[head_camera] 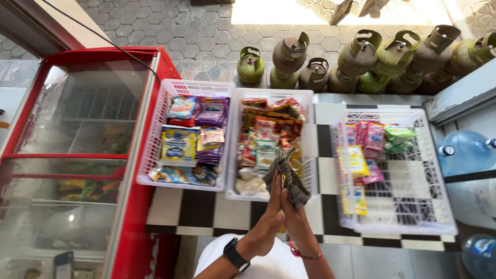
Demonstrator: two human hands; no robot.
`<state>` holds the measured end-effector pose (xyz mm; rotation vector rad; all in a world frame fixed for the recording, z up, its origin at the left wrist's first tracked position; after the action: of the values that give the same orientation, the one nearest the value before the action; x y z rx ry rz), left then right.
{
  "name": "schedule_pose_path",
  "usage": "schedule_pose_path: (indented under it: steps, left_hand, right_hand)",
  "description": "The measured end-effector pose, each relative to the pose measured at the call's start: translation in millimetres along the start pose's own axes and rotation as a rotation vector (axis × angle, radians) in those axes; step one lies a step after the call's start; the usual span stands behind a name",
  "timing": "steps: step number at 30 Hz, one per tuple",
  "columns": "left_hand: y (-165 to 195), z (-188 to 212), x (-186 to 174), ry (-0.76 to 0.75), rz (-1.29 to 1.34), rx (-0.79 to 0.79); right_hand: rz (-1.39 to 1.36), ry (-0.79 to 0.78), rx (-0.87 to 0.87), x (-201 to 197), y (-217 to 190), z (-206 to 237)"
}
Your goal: The person wipes the surfaces of various packaged snack items using a cloth. They pick up each snack packet, wipe it, and place it back into a white plastic basket next to a red freezer.
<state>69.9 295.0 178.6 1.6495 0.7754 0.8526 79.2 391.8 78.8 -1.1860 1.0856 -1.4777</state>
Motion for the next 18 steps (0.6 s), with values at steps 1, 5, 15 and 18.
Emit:
schedule_pose_path:
  steps: [1,5,15,18]
  left_hand:
    - [11,12,-9,-0.051,-0.007,0.057]
    - [33,24,-68,-0.037,-0.127,0.069]
    - [54,46,-151,0.175,-0.299,0.25]
    - [36,51,-166,0.241,-0.107,0.206]
  right_hand:
    - [0.069,0.001,-0.141,12,-5,7]
    - [0.195,0.009,-0.109,66,4,32]
    - [0.284,0.309,-0.173,142,-21,57]
    - [0.166,0.386,-0.18,149,-43,51]
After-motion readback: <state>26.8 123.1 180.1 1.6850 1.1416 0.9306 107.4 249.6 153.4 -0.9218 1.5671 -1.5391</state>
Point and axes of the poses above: each hand's wrist, its own z-axis away from the middle knuckle, its own x-axis out of the palm, y = z × x, the point moved 6 cm from there along -z, towards the middle knuckle, and after that the axes turned 10 degrees about z, right-handed, at the moved point
